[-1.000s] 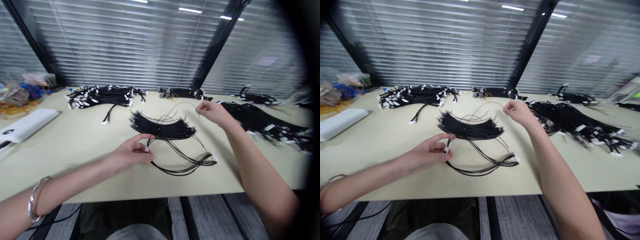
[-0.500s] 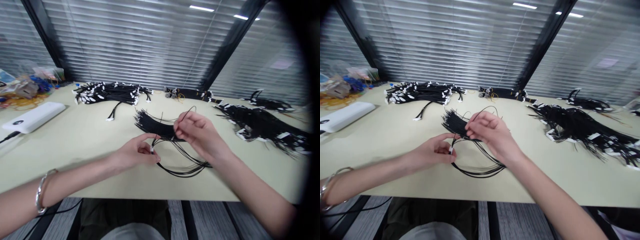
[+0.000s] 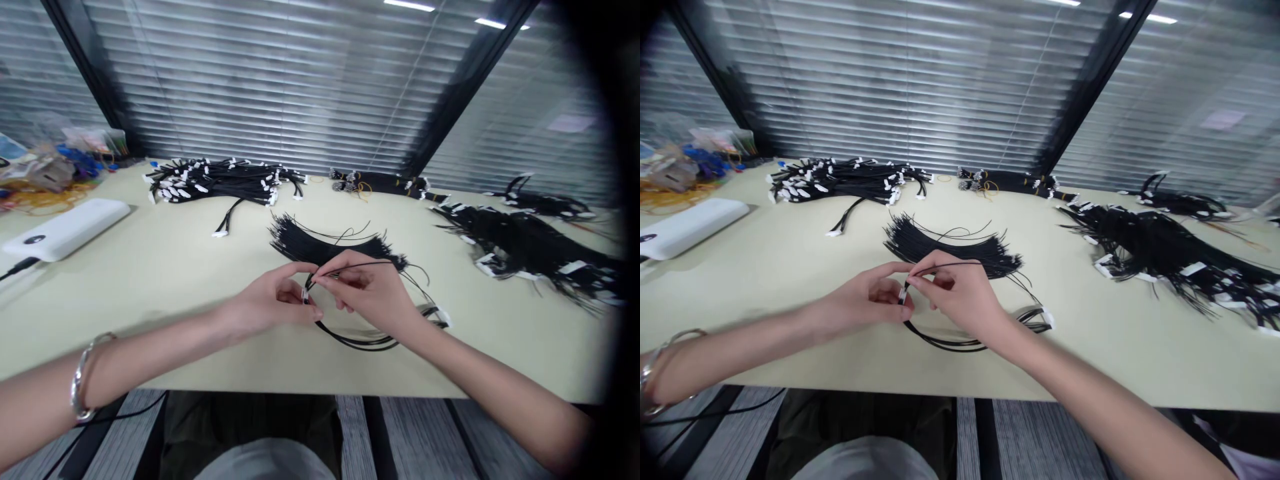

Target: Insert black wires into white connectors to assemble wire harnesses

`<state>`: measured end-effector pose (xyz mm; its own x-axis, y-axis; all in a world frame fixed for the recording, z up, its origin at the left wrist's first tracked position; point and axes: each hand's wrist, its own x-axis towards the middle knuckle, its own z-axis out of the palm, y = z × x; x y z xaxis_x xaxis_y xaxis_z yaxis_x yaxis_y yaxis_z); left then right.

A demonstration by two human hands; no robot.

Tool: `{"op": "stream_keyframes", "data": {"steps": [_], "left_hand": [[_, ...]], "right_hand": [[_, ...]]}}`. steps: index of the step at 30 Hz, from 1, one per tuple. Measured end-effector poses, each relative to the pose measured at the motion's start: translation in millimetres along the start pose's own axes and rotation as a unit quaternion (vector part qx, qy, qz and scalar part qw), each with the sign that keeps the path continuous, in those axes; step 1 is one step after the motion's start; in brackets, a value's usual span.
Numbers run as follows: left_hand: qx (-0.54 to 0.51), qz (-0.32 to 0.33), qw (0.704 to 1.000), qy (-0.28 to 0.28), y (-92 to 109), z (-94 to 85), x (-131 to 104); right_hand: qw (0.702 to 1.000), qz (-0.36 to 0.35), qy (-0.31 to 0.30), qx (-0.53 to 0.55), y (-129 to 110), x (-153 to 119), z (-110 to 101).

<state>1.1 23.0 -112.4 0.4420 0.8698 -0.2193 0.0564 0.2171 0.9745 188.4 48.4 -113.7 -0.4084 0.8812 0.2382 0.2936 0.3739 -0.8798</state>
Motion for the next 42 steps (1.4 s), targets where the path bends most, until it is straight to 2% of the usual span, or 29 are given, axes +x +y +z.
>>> {"op": "stream_keyframes", "data": {"steps": [6, 18, 25, 30, 36, 42], "left_hand": [[0.007, -0.005, 1.000, 0.008, -2, -0.5, 1], [0.028, 0.011, 0.999, -0.010, -4, -0.1, 3], [0.008, 0.006, 1.000, -0.011, -9, -0.8, 5], [0.005, 0.020, 1.000, -0.017, -11, -1.7, 5], [-0.007, 0.014, 0.999, -0.029, -13, -3.3, 7], [-0.019, -0.010, 0.998, -0.052, -6, -4.5, 7]], "right_hand": [[0.999, -0.023, 0.011, -0.025, -1, -3, 1], [0.990, -0.091, -0.010, -0.106, -2, 0, 8], [0.992, -0.072, -0.011, -0.106, 3, -2, 12], [0.986, -0.085, -0.052, -0.131, 2, -2, 12], [0.992, -0.092, -0.008, -0.084, 9, -2, 19], [0.989, -0.108, -0.009, -0.100, 9, -4, 23]]}}
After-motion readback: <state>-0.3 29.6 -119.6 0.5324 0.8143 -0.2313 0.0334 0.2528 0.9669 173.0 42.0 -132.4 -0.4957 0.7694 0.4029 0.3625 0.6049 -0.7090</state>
